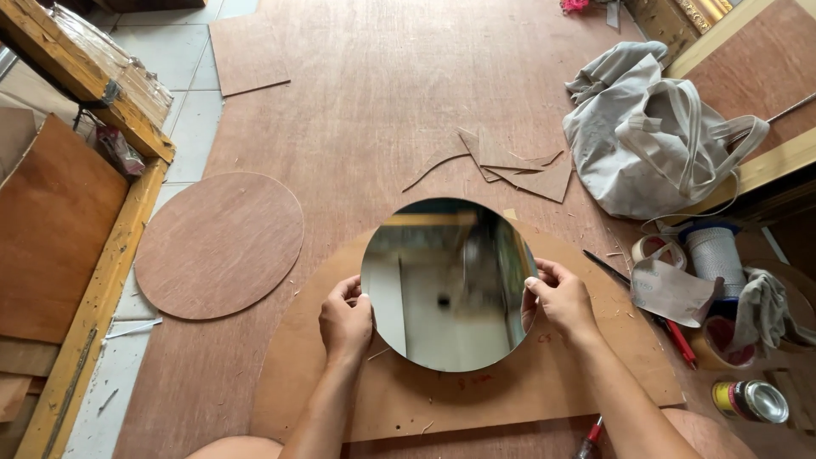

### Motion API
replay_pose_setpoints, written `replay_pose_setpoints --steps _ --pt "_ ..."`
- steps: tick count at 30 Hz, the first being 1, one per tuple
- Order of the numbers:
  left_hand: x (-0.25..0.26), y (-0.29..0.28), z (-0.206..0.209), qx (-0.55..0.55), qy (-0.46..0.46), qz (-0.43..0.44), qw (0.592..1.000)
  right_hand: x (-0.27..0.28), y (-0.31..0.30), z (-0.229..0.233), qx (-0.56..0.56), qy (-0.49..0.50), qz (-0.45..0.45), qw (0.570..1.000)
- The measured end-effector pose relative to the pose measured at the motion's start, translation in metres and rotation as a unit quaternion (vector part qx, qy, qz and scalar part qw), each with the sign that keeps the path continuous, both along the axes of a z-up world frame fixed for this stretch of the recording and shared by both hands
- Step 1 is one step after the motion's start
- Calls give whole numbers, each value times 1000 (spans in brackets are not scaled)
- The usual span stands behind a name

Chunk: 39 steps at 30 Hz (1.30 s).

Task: Cleaning a circular mirror by wiping it thoroughly with a cloth.

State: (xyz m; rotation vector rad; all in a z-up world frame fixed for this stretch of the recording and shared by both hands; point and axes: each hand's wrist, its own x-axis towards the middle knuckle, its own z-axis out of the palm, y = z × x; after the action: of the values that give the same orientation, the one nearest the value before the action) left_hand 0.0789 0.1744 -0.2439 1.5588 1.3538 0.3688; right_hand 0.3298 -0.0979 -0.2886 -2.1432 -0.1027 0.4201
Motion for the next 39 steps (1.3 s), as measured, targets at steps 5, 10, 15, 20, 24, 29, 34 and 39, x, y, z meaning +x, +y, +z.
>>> replay_pose_setpoints --steps 5,10,15,20,24,29,34,39 --pt "-1 1 -30 100 27 -30 994 14 -4 -29 -90 -40 12 995" --pt "-4 1 -19 142 72 -91 983 -6 3 2 -129 -103 38 986" --pt "-8 13 -36 127 78 -69 986 5 -5 0 -138 -93 70 984" --pt "-9 19 -42 101 81 -39 991 9 -8 10 -155 -46 52 986" --pt "-10 18 -40 76 82 -10 994 10 -9 20 -155 -26 50 986" --pt "-7 20 -40 61 92 2 994 11 -10 17 -143 -24 50 988" --pt "-6 16 -27 52 88 5 995 10 -9 19 -139 -20 55 989" --pt "-5 17 -31 54 91 10 994 11 -10 16 -136 -26 58 989"
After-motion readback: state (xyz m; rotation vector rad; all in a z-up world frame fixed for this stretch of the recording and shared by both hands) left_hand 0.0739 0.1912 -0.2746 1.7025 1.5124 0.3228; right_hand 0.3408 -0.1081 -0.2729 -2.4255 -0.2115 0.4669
